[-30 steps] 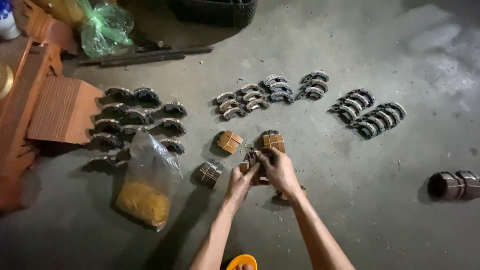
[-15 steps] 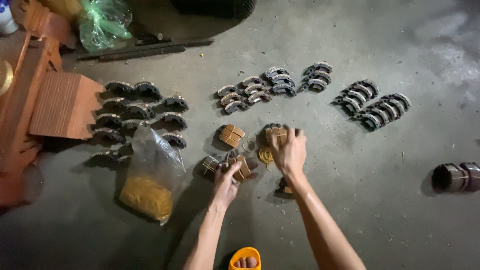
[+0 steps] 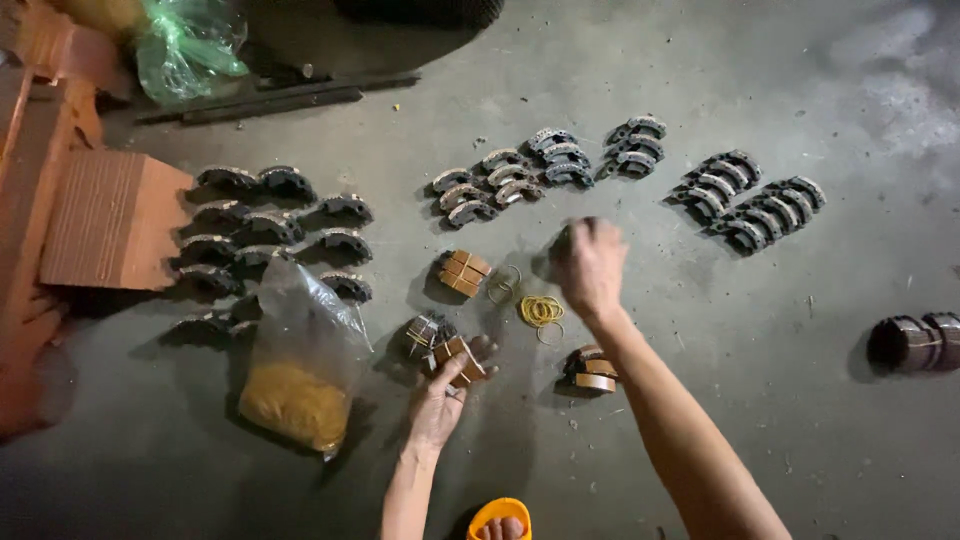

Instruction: Bundling pairs of motorcycle brake shoes together using rubber bands

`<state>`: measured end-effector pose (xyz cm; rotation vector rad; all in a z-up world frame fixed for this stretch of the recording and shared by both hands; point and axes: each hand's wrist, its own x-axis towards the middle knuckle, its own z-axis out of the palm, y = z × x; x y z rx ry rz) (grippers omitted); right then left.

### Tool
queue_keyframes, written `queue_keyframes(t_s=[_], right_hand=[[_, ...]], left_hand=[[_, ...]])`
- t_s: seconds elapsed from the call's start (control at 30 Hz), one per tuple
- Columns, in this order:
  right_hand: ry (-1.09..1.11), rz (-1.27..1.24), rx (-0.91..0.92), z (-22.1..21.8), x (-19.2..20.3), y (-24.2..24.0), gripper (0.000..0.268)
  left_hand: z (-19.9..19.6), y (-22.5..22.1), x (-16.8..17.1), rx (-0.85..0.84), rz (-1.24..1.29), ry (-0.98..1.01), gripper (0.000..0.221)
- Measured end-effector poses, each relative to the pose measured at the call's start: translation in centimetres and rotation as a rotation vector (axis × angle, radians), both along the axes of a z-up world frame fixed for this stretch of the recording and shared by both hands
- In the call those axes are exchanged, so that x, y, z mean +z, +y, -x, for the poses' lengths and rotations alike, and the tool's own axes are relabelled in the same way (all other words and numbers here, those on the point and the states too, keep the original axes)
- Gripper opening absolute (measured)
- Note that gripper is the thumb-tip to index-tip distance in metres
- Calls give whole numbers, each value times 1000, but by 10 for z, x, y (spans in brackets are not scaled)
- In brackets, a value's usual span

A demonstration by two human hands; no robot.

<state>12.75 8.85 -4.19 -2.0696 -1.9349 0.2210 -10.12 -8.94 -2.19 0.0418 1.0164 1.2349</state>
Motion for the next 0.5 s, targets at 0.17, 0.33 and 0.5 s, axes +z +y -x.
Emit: queue_keyframes(t_s=[0.17, 0.33, 0.5], right_hand=[[-80, 98, 449, 58, -91, -22, 21], [-218, 203, 380, 74, -129, -28, 21], [-278, 231, 415, 69, -109, -26, 21]], left_hand=[[-27, 17, 18, 90, 84, 390, 42], [-15, 26, 46, -94, 46, 656, 31], [-8, 11, 5, -155, -18, 830, 35]])
